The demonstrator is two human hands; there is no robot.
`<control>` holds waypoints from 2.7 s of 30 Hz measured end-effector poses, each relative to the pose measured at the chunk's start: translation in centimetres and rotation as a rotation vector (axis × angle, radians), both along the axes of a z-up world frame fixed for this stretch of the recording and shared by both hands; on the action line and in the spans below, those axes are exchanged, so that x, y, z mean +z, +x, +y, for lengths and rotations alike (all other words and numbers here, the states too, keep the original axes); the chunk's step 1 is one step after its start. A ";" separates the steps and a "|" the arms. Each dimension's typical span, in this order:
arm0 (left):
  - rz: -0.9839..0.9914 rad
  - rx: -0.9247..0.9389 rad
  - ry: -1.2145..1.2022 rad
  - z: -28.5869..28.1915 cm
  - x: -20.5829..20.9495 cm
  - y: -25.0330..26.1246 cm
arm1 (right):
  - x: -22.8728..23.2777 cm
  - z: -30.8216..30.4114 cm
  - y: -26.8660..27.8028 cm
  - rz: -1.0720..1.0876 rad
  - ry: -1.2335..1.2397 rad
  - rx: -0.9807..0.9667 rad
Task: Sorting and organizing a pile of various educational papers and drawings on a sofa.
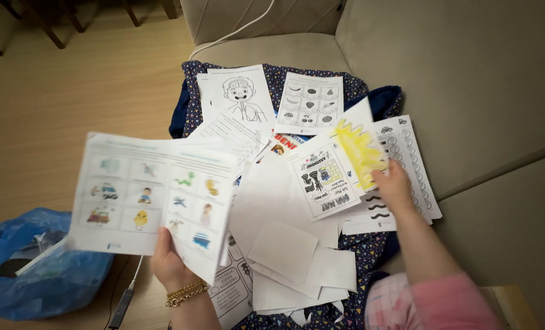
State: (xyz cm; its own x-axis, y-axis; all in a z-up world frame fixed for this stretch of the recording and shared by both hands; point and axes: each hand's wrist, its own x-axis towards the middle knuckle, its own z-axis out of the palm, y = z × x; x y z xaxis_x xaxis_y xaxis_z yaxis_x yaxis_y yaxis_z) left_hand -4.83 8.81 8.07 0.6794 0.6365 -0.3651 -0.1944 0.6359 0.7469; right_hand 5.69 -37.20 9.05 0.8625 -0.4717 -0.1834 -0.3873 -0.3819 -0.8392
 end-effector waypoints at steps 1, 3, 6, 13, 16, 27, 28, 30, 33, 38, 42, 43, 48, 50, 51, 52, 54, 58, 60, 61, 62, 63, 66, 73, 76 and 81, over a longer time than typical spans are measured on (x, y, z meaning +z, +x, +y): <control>0.119 0.022 0.085 -0.2 0.1 0.0 | 0.8 -0.6 -0.4 -0.148 0.143 -0.029; 0.113 -0.019 0.118 -0.3 -0.2 0.0 | -0.6 -3.1 -0.6 -0.254 0.306 0.027; 0.094 -0.094 0.221 0.2 -1.6 -0.3 | -1.1 -5.3 -1.7 -0.351 0.532 0.103; 0.087 -0.132 0.236 2.2 -5.1 -0.5 | -1.2 -5.8 -2.6 -0.127 0.278 0.113; -0.087 -0.150 0.211 2.6 -6.2 -0.4 | 0.3 -3.3 -3.0 0.078 0.075 0.123; -0.227 -0.181 0.091 2.2 -5.1 -0.3 | -7.7 8.8 -4.9 -0.086 0.177 0.212; -0.241 -0.188 0.093 2.3 -5.1 -0.3 | -9.4 9.4 -5.1 -0.229 0.255 0.205; -0.262 -0.193 0.065 2.1 -4.7 -0.4 | -8.6 11.3 -5.6 -0.179 0.289 0.255; -0.311 -0.201 0.039 2.1 -4.9 -0.3 | -9.5 13.6 -5.8 -0.123 0.304 0.355; -0.351 -0.200 0.054 2.4 -5.1 -0.3 | -7.9 17.7 -5.8 0.022 0.240 0.484; -0.394 -0.226 -0.163 2.8 -4.3 -0.5 | -12.0 18.5 -3.9 0.029 0.413 0.676; -0.440 -0.245 -0.240 3.0 -4.4 -0.6 | -13.7 18.3 -3.1 0.073 0.524 0.471; -0.179 0.016 -0.356 0.5 -0.7 1.2 | -12.8 16.2 0.5 0.135 0.495 0.104; -0.103 -0.003 -0.433 0.5 -4.1 2.8 | -14.7 16.2 1.8 0.159 0.647 0.039; -0.079 -0.078 -0.511 1.0 -7.7 4.0 | -16.0 16.5 2.7 0.162 0.647 0.034; -0.055 -0.154 -0.588 1.4 -11.3 5.2 | -17.3 16.8 3.6 0.165 0.648 0.029; 0.002 -0.134 -0.572 1.5 -17.3 6.3 | -19.5 16.7 4.6 0.200 0.630 0.050; 0.091 -0.116 -0.558 0.9 -20.0 7.5 | -22.4 18.3 6.3 0.165 0.760 0.067; 0.093 -0.138 -0.548 0.6 -20.8 7.7 | -20.5 20.1 5.0 0.192 0.710 0.082; 0.099 -0.161 -0.540 0.4 -21.3 7.6 | -19.6 21.0 4.1 0.221 0.659 0.093; 0.101 -0.159 -0.540 0.6 -21.9 7.7 | -17.3 21.6 3.2 0.223 0.659 0.094; 0.103 -0.200 -0.525 0.7 -22.5 7.8 | -15.0 22.1 2.2 0.233 0.620 0.115; 0.077 -0.247 -0.530 0.8 -21.9 7.3 | -9.8 22.3 0.5 0.201 0.563 0.138; -0.208 -0.229 -0.552 4.6 -13.0 5.2 | -10.4 10.7 2.4 0.220 0.553 0.444; -0.321 -0.144 -0.514 4.7 -9.9 3.5 | -9.9 6.4 0.0 0.433 0.378 0.724; -0.414 -0.147 -0.477 4.6 -9.5 3.0 | -5.9 9.4 -4.9 0.631 -0.279 1.124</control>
State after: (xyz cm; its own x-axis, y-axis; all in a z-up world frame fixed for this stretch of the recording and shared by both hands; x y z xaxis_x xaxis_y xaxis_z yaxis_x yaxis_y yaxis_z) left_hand -1.81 13.40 -1.44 0.8923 0.3590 -0.2735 -0.2915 0.9211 0.2580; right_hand 0.80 -27.80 3.16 0.6087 0.3540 -0.7100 -0.0408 -0.8798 -0.4737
